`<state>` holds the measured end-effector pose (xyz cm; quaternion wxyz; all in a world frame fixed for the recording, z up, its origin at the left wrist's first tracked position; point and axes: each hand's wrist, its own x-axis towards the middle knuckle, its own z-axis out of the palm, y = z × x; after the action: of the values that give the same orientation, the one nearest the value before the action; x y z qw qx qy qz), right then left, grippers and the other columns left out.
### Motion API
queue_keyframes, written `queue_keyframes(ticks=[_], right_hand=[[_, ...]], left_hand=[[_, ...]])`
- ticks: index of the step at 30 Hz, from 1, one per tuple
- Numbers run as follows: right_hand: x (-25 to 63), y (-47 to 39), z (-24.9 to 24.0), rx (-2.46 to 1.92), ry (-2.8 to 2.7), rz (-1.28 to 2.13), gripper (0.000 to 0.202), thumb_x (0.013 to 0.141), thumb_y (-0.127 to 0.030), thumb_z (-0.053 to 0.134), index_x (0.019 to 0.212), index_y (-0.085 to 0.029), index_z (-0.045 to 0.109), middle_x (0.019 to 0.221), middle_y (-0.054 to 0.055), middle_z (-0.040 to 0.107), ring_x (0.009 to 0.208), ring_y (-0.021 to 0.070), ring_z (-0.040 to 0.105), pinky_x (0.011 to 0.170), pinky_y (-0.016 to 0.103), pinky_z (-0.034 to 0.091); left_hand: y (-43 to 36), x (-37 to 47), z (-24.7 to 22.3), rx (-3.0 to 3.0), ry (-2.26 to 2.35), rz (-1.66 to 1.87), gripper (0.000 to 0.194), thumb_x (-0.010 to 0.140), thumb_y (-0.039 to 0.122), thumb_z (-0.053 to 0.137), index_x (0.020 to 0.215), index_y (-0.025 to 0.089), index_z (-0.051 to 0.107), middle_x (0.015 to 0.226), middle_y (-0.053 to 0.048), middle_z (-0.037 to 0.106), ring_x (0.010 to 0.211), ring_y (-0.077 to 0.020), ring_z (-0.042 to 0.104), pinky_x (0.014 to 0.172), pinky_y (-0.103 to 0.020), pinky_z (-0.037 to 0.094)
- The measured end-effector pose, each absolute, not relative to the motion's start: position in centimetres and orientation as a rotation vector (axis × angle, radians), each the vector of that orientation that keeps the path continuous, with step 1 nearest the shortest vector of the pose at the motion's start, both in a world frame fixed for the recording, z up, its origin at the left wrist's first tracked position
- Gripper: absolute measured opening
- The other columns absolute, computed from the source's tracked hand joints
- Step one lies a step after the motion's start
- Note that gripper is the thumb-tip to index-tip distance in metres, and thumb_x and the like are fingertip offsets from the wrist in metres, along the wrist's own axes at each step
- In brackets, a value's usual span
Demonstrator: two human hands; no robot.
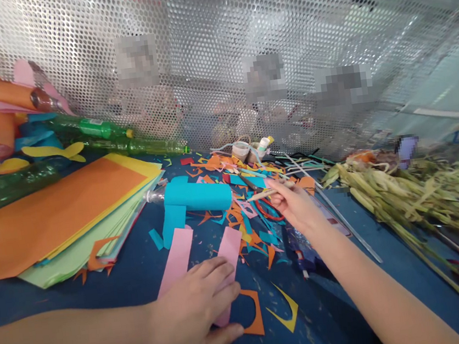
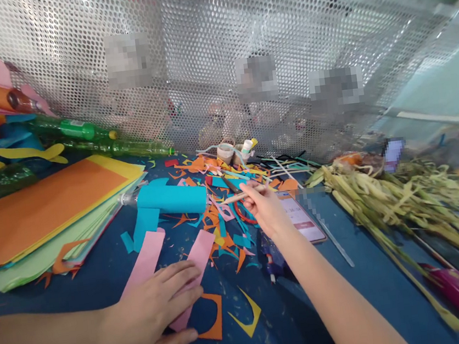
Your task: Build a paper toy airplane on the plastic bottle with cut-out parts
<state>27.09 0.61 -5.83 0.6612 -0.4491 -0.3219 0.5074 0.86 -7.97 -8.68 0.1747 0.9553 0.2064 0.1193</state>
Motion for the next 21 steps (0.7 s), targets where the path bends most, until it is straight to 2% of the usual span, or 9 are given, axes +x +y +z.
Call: queue_keyframes(ticks=[3,6,9,11,15,21], right_hand=[[26.9,0.4,-5.7,-1.02,-0.7,1.169,0.028,0.057,-0.021,0.08,0.056,-0.016,0.052,0.045,-0.01,0.036,0.038,0.0008,0.03,0.03,0.01,0.029],[26.9,0.2,-5.4,-1.045,-0.682,1.209,0.023,0.064,-0.027,0.075,0.06,-0.016,0.056,0.04,-0.012,0.028,0.034,0.0011,0.025,0.028,0.01,0.024],[27.0,0.1,-5.3,-1.075,-0.735,1.262,0.027,0.069,-0.04,0.071,0.069,-0.014,0.063,0.039,-0.011,0.029,0.034,0.0014,0.025,0.028,0.011,0.023],[27.0,0.0,-5.2,-1.068,-0.803,1.274,0.034,0.07,-0.047,0.069,0.071,-0.013,0.064,0.04,-0.01,0.032,0.035,0.0016,0.028,0.03,0.011,0.024],[26.3,-0.4,-5.3,-1.098,-0.906,1.257,0.03,0.063,-0.04,0.078,0.064,-0.015,0.06,0.044,-0.009,0.037,0.038,0.0021,0.034,0.034,0.012,0.027],[25.3,-1.2,-5.4,-1.174,-0.937,1.293,0.029,0.065,-0.036,0.076,0.065,-0.018,0.053,0.043,-0.012,0.033,0.037,0.0031,0.032,0.034,0.014,0.03]], left_hand=[[-7.8,0.9,-8.4,2.686,0.581,0.391,0.04,0.085,0.041,0.048,0.112,0.012,0.057,0.119,-0.016,0.056,0.116,-0.0293,0.049,0.098,-0.042,0.043],[-7.8,0.9,-8.3,2.668,0.564,0.479,0.038,0.084,0.037,0.05,0.11,0.01,0.056,0.113,-0.016,0.058,0.112,-0.0273,0.051,0.098,-0.039,0.043],[-7.9,0.9,-8.4,2.658,0.555,0.537,0.043,0.079,0.036,0.054,0.112,0.008,0.053,0.11,-0.017,0.058,0.109,-0.0282,0.052,0.096,-0.039,0.045],[-7.9,0.8,-8.5,2.664,0.553,0.53,0.041,0.078,0.029,0.054,0.114,0.008,0.052,0.109,-0.016,0.059,0.108,-0.0277,0.053,0.094,-0.038,0.047],[-7.7,0.7,-8.6,2.726,0.49,0.457,0.037,0.081,0.011,0.043,0.117,0.011,0.049,0.11,-0.015,0.059,0.11,-0.0248,0.052,0.095,-0.037,0.046],[-7.4,0.6,-8.3,2.798,0.458,0.398,0.033,0.087,0.011,0.037,0.116,0.008,0.051,0.112,-0.016,0.059,0.112,-0.0248,0.052,0.098,-0.035,0.044]])
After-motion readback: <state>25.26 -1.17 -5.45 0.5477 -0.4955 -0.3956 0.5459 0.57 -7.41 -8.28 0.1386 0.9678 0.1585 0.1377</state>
